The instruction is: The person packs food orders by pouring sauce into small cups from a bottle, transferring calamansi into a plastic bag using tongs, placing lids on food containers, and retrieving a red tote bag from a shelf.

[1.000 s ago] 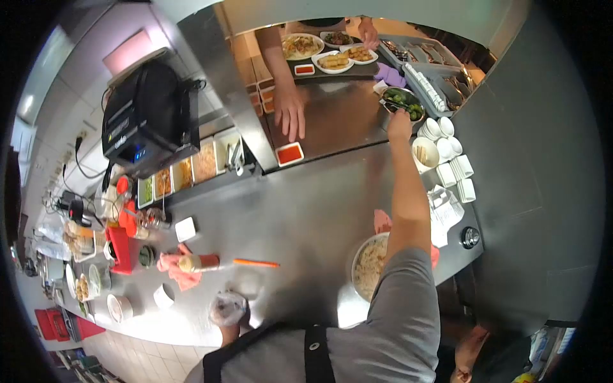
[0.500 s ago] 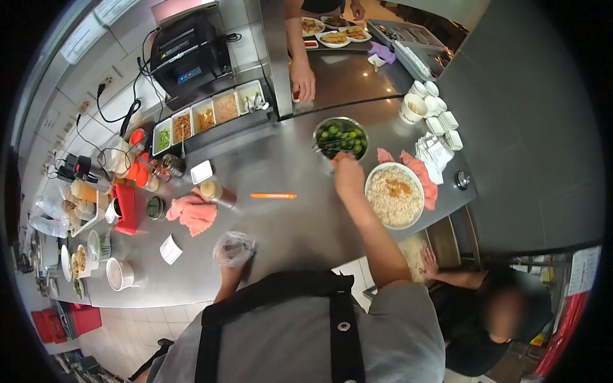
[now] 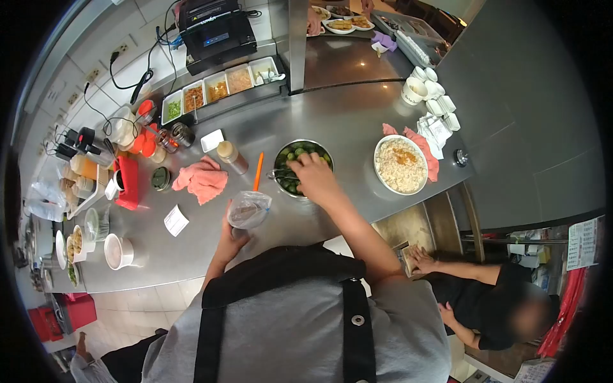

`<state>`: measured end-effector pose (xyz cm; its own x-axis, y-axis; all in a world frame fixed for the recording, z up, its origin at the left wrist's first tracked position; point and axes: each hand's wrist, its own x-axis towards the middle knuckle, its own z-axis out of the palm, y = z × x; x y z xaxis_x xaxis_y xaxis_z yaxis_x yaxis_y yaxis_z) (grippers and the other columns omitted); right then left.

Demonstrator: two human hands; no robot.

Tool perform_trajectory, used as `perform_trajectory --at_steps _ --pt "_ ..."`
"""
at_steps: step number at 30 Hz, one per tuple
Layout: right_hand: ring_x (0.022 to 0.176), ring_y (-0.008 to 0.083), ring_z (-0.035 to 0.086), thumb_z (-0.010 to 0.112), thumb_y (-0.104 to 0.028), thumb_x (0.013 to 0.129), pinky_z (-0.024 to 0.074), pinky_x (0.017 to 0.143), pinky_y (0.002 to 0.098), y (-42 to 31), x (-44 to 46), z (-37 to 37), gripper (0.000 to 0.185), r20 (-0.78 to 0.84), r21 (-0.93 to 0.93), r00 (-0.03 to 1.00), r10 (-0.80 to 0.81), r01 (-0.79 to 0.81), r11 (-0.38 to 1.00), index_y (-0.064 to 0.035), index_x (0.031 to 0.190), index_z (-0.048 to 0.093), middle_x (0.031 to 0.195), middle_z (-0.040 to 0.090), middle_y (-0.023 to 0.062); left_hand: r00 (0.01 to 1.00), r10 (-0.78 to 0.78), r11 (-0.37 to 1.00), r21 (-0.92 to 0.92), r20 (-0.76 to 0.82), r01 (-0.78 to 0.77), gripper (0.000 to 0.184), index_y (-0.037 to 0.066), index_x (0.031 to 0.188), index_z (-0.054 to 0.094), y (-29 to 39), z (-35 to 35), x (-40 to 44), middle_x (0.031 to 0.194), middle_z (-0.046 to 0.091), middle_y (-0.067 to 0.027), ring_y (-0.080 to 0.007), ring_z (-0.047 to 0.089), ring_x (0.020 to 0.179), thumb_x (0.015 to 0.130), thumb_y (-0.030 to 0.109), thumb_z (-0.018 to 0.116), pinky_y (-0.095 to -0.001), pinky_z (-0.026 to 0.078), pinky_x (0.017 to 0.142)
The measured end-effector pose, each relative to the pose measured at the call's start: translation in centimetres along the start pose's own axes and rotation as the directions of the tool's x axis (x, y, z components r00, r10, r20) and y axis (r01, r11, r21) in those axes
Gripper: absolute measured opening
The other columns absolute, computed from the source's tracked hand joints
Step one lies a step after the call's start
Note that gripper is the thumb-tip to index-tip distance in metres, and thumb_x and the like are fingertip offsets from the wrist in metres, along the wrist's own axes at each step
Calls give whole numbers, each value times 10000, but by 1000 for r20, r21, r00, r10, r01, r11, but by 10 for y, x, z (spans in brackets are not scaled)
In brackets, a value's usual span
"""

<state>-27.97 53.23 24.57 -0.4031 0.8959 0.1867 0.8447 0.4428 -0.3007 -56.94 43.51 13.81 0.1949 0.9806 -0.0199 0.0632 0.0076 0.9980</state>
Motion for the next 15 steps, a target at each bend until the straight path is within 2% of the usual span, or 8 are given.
perform_trajectory --at_steps 3,5,6,7,9,10,13,15 --pt "1086 321 572 788 -108 695 477 911 436 8 10 10 468 172 55 985 15 -24 998 -88 1135 632 1068 601 105 998 27 988 -154 -55 -35 959 121 1530 178 28 -13 -4 1531 294 -157 -284 262 1444 705 -31 640 -418 235 1161" --pt "956 265 634 806 -106 698 516 835 378 2 11 -27 436 41 300 991 126 -132 945 -75 1101 642 1003 626 111 994 48 963 -261 -99 -72 876 139 1521 199 51 -24 -7 1544 276 -157 -288 243 1456 749 30 600 -438 230 1160" --pt "913 249 649 811 -107 701 526 803 363 3 11 -42 419 -44 431 976 215 -175 885 -64 1083 644 978 636 114 980 57 960 -259 -192 -107 552 115 1409 433 68 -19 -8 1545 281 -167 -286 272 1441 868 130 543 -451 249 1144" --pt "869 234 665 815 -108 703 536 772 347 7 12 -50 403 -117 557 942 314 -199 807 -53 1064 647 952 646 116 982 60 990 -118 -182 -82 459 111 1342 505 73 -20 -5 1544 283 -171 -286 284 1432 886 138 548 -450 265 1133" --pt "774 189 684 818 -85 717 540 687 311 21 16 -44 359 -184 623 902 390 -200 757 -25 1028 651 885 668 118 987 63 985 169 -151 -37 304 103 1208 648 80 -22 2 1540 289 -179 -286 309 1413 922 154 559 -448 296 1113" --pt "773 182 687 820 -82 718 540 685 312 26 19 -34 356 -199 652 895 399 -183 736 -21 1025 649 884 671 118 974 66 951 310 -215 4 225 88 1032 738 87 -11 5 1472 391 -207 -287 417 1329 946 233 590 -423 382 1044" --pt "771 174 696 794 -48 750 544 693 297 31 24 3 315 -263 631 898 352 -116 767 -6 1021 640 917 681 117 983 -43 859 496 -176 127 221 91 1056 733 88 6 16 1402 476 -187 -256 584 1123 930 234 620 -372 485 897" --pt "783 156 695 772 -24 772 551 720 264 26 26 20 288 -289 593 909 300 -76 802 8 1025 637 928 692 102 969 -90 832 518 -228 199 258 90 1104 713 82 17 22 1363 514 -184 -249 625 992 893 225 653 -370 515 821"
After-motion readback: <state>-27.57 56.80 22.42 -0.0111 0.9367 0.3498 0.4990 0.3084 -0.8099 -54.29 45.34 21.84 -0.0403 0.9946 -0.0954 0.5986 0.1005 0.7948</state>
